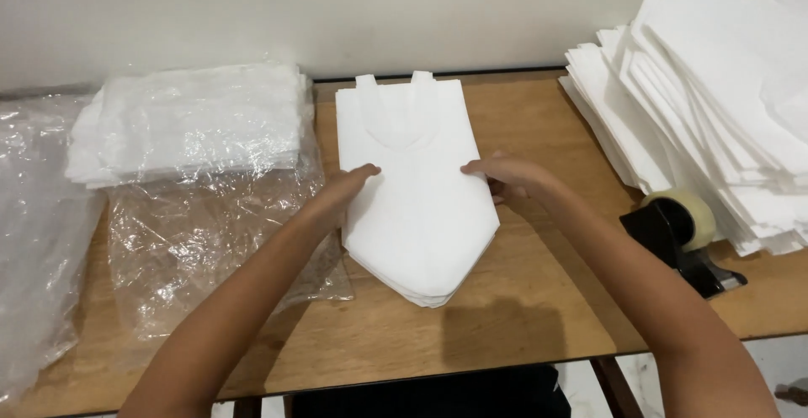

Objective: Folding white plastic bags and inserting them into clear plastic sleeves.

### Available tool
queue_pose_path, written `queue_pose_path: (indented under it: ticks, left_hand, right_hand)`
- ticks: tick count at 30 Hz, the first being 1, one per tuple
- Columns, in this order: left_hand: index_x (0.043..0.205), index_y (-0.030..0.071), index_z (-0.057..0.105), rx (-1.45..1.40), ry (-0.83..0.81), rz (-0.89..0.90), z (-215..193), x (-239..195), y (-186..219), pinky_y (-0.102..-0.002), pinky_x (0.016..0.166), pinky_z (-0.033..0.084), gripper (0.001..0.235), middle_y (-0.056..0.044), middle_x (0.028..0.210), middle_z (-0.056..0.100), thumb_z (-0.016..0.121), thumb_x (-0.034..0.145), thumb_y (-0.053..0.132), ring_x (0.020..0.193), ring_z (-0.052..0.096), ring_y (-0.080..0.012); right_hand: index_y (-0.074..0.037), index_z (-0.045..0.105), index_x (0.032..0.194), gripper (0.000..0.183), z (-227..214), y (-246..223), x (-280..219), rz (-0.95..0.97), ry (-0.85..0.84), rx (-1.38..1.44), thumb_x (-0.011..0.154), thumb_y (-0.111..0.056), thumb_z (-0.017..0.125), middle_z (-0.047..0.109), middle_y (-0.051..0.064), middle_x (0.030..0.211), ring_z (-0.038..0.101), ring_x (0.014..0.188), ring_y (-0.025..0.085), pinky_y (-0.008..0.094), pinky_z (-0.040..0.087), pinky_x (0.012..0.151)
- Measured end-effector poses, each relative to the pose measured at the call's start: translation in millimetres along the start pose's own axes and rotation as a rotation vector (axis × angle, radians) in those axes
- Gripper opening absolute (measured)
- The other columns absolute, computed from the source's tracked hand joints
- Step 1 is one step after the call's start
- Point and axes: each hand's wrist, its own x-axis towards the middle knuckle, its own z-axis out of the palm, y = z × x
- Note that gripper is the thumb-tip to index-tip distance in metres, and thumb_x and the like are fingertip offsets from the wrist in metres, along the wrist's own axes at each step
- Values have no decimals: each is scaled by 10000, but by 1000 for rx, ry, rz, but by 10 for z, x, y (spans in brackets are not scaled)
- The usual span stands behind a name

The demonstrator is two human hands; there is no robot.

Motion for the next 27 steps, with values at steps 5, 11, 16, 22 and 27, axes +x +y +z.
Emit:
queue_pose_path:
  ticks: [5, 11, 16, 22, 27]
  left_hand:
    - [1569, 32, 71, -80, 29, -90, 146, -391, 329, -720, 1102, 115, 1018, -247, 1559, 173, 648, 839, 445, 1473, 148, -466]
    - [1579, 44, 77, -113, 56, -145, 126, 220, 189, -663, 1139, 54, 1017, -240, 1578, 140, 693, 821, 331, 1495, 92, -434]
    - [1563, 4, 145, -86, -102, -136, 356, 10, 486, -595, 1191, 147, 930, -243, 1586, 224, 648, 871, 368, 1502, 156, -396]
    - [1505, -14, 236, -16, -97, -42, 866, 447, 579, -615, 1150, 242, 744, -258, 1522, 335, 554, 933, 342, 1449, 292, -394]
    - [1520, -36, 166, 78, -150, 139, 1297, 506, 694, -610, 1106, 332, 755, -275, 1490, 330, 523, 958, 321, 1429, 326, -404]
  right_hand:
    - [27, 490, 1279, 763, 151, -333, -315, 70, 8, 33, 703, -363, 804, 501, 151, 994, 545, 913, 312, 410, 470, 669]
    - [76, 289, 1484, 1029, 236, -581, -660, -16, -22, 125, 691, -336, 800, 504, 305, 1302, 526, 1245, 476, 639, 458, 970]
    - [73, 338, 1470, 971, -80, -574, -781, -58, 31, 80, 702, -324, 781, 517, 302, 1291, 517, 1249, 480, 630, 453, 980]
    - [70, 396, 1438, 876, -778, -359, -856, -17, 202, 37, 737, -289, 780, 546, 305, 1272, 547, 1204, 484, 648, 476, 950]
    - [93, 376, 1450, 914, -1131, -123, -830, 57, 269, 56, 710, -265, 776, 502, 315, 1363, 475, 1291, 484, 649, 391, 1051]
